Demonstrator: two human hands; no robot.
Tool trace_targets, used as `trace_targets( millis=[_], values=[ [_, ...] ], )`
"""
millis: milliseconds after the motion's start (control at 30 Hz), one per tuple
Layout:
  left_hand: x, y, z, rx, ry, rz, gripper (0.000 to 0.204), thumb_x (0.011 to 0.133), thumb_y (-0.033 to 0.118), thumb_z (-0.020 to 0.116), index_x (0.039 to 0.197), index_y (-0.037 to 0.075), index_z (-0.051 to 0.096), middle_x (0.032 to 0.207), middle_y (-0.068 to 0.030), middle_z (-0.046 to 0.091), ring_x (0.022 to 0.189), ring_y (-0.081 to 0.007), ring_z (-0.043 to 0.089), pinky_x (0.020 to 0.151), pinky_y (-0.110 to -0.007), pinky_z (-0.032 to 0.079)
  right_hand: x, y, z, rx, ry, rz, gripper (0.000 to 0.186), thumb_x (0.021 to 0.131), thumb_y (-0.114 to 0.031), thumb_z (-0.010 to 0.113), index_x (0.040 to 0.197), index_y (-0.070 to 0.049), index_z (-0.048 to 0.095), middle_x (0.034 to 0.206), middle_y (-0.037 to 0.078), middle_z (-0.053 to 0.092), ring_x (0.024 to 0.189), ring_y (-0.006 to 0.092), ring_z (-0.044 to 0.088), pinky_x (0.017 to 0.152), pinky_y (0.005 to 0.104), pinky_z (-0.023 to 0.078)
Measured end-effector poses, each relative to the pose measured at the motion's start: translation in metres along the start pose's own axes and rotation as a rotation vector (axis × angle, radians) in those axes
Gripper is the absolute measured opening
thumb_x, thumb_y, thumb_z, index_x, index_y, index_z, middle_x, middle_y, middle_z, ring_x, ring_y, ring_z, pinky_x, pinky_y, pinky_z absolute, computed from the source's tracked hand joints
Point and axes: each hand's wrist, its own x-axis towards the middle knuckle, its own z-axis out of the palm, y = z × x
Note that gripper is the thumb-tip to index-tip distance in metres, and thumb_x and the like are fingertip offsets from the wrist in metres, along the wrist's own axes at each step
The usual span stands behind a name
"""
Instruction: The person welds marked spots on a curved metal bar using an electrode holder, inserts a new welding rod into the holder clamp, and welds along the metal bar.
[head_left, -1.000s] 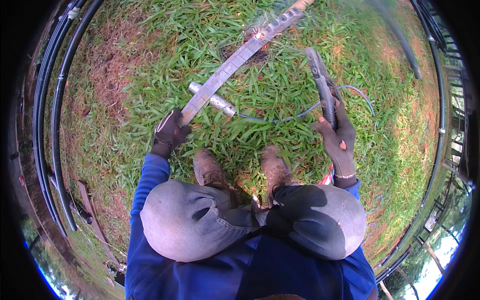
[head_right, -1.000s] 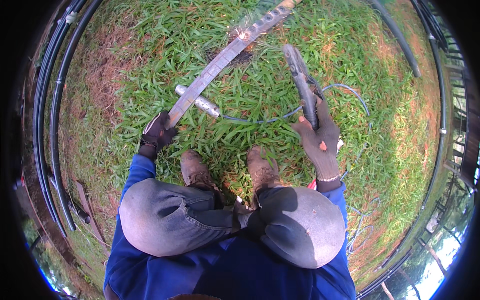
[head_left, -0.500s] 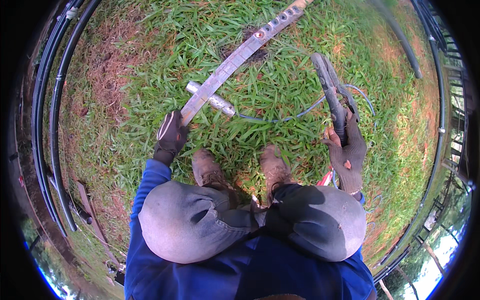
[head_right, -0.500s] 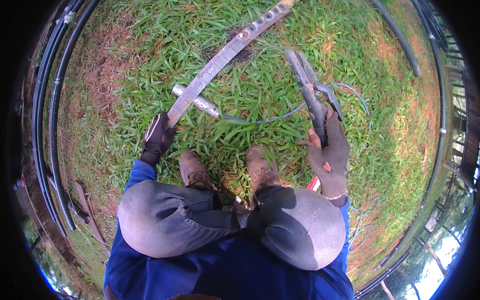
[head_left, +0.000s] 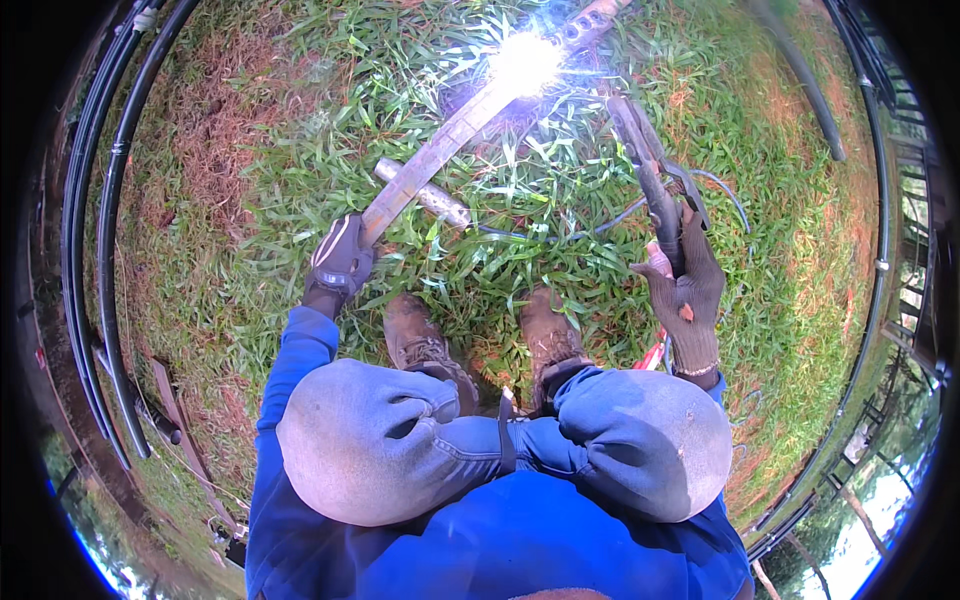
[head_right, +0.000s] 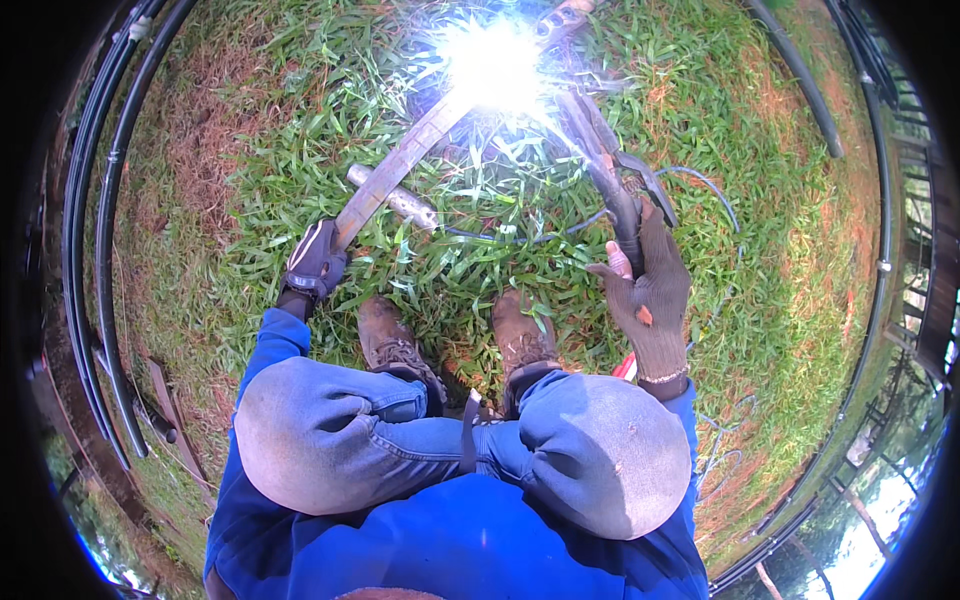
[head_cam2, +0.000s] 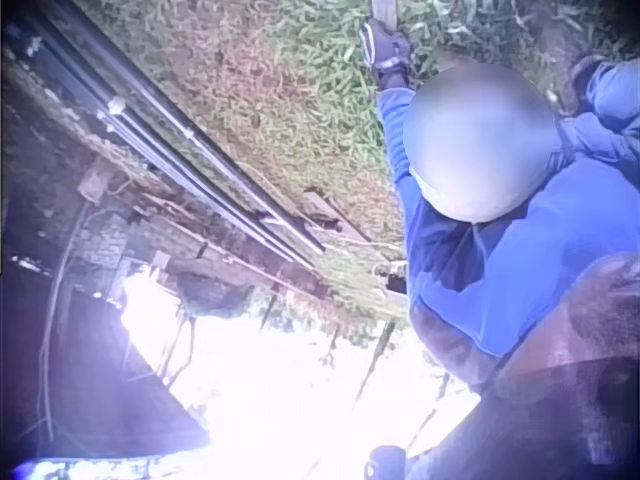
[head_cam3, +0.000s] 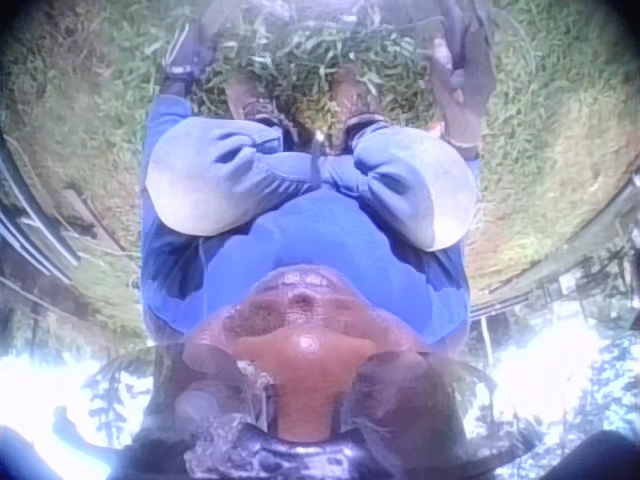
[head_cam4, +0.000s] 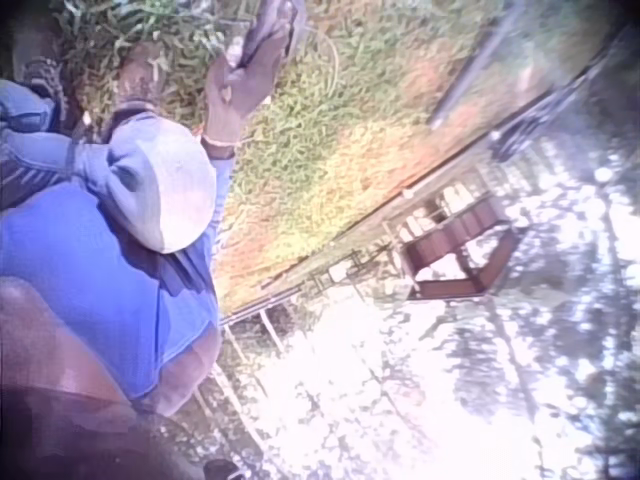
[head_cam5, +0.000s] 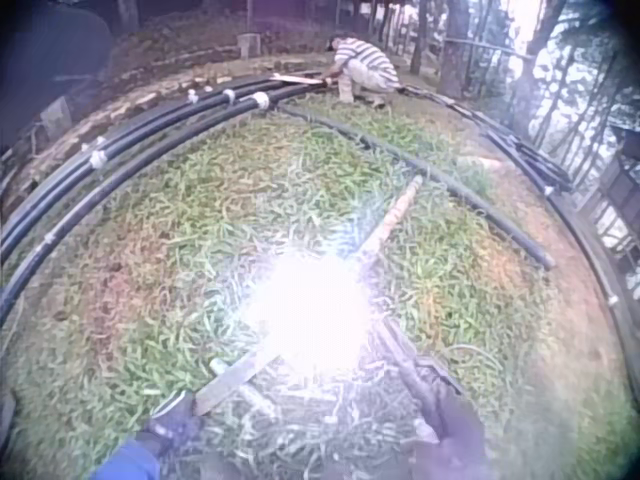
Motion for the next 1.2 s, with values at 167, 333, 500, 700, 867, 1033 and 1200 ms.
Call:
trace_targets(
  millis=[167, 333, 500, 700, 867, 1033, 1200],
  values=[
    [0.008, -0.007, 0.0, -0.024, -0.051, -0.004, 0.046, 0.088, 0.022, 0.083, 0.128, 0.008, 0.065, 0.118, -0.0229, 0.072, 0.11, -0.0487, 0.072, 0.092, -0.058, 0.06, 0.002, 0.002, 0.0, -0.076, 0.032, -0.084, 0.075, 0.101, -0.007, 0.086, 0.17, -0.005, 0.056, 0.141, 0.022, 0.077, 0.121, 0.0346, 0.082, 0.098, 0.0442, 0.067],
    [0.002, 0.004, -0.01, -0.057, -0.031, -0.005, 0.045, 0.087, 0.018, 0.085, 0.125, 0.007, 0.063, 0.116, -0.0225, 0.071, 0.11, -0.0495, 0.072, 0.093, -0.057, 0.059, 0.002, -0.002, 0.001, -0.045, 0.0, 0.03, 0.076, 0.101, -0.007, 0.086, 0.17, -0.004, 0.055, 0.145, 0.022, 0.076, 0.122, 0.0343, 0.081, 0.1, 0.0436, 0.067],
    [-0.013, 0.022, -0.009, -0.03, 0.083, 0.003, 0.043, 0.088, 0.015, 0.08, 0.126, 0.007, 0.062, 0.114, -0.0234, 0.07, 0.109, -0.0502, 0.071, 0.093, -0.06, 0.058, 0.001, -0.001, 0.001, -0.07, -0.005, 0.049, 0.076, 0.102, -0.004, 0.085, 0.171, 0.001, 0.053, 0.148, 0.022, 0.077, 0.126, 0.0251, 0.08, 0.098, 0.04, 0.069],
    [-0.001, 0.01, 0.0, 0.085, 0.05, 0.015, 0.039, 0.091, 0.015, 0.075, 0.127, 0.006, 0.062, 0.109, -0.0245, 0.071, 0.102, -0.0507, 0.072, 0.088, -0.062, 0.058, -0.001, 0.002, 0.002, 0.109, -0.014, 0.098, 0.078, 0.102, -0.008, 0.087, 0.171, 0.003, 0.051, 0.149, 0.025, 0.074, 0.125, 0.0303, 0.08, 0.097, 0.0418, 0.069],
    [0.001, 0.005, -0.007, -0.046, 0.001, 0.02, 0.048, 0.087, 0.016, 0.086, 0.128, 0.008, 0.063, 0.111, -0.0224, 0.072, 0.105, -0.051, 0.072, 0.088, -0.06, 0.058, 0.005, 0.002, 0.007, 0.075, -0.032, 0.101, 0.075, 0.105, -0.005, 0.083, 0.172, 0.002, 0.05, 0.151, 0.023, 0.072, 0.125, 0.0288, 0.08, 0.089, 0.0412, 0.073],
    [-0.002, 0.014, -0.007, 0.009, 0.007, -0.033, 0.046, 0.087, 0.018, 0.087, 0.125, 0.007, 0.064, 0.112, -0.0223, 0.073, 0.107, -0.05, 0.072, 0.09, -0.059, 0.058, 0.003, -0.003, 0.008, 0.189, -0.02, 0.112, 0.074, 0.105, 0.001, 0.079, 0.173, 0.002, 0.049, 0.149, 0.022, 0.072, 0.121, 0.025, 0.08, 0.086, 0.0395, 0.075],
    [-0.009, 0.018, -0.011, -0.073, 0.046, -0.023, 0.047, 0.087, 0.019, 0.089, 0.126, 0.009, 0.066, 0.114, -0.0208, 0.075, 0.107, -0.0483, 0.073, 0.09, -0.059, 0.059, 0.002, -0.001, 0.007, 0.054, 0.001, 0.023, 0.073, 0.106, 0.001, 0.078, 0.173, 0.002, 0.05, 0.148, 0.023, 0.073, 0.12, 0.0248, 0.08, 0.086, 0.0391, 0.075]
  ],
)
